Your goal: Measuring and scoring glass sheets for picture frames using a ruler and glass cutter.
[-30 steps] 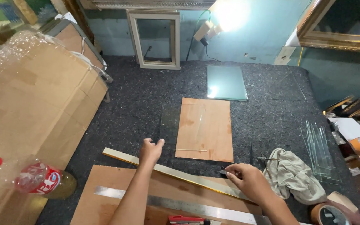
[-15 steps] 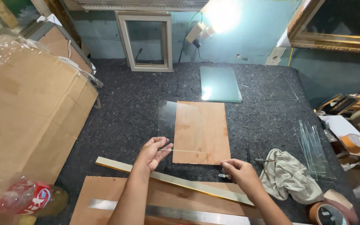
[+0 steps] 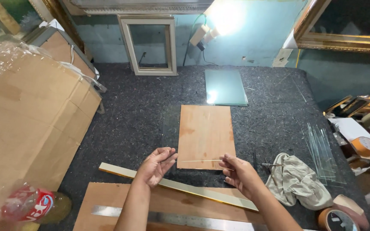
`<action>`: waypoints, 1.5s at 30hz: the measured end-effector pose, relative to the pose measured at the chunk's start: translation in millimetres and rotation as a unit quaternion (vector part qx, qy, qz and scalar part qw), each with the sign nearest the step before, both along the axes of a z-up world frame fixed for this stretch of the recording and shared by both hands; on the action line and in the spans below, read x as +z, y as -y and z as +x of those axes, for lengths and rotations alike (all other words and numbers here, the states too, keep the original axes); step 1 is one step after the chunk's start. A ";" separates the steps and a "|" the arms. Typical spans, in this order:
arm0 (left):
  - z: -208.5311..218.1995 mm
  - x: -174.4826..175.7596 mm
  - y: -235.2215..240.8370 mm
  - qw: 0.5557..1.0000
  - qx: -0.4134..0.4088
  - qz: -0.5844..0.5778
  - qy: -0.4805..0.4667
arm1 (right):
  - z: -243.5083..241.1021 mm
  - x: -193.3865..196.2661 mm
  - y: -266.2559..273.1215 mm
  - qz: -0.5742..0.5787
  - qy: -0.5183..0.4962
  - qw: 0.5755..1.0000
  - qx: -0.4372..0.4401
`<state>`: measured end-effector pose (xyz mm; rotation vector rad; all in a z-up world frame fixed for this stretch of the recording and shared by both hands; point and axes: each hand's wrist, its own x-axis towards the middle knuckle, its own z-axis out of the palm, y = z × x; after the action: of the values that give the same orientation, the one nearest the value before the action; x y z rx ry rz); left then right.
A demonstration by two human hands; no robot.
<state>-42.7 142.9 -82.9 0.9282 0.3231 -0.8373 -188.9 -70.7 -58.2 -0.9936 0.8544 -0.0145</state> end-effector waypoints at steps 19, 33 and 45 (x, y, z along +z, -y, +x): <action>-10.1 -8.3 0.4 0.998 -0.045 0.021 0.046 | -6.2 -43.0 17.2 0.027 0.052 0.997 0.046; -9.1 -6.7 0.6 0.996 -0.067 0.022 0.054 | 37.4 -1.2 39.7 -0.052 0.034 0.998 0.022; -9.3 -16.6 -3.7 0.998 -0.052 0.019 0.030 | 51.0 -50.3 67.0 0.080 0.061 0.995 -0.008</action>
<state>-52.0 146.6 -99.5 1.0102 0.2409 -0.9002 -137.9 -137.7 -108.4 -0.8264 0.7397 -0.0196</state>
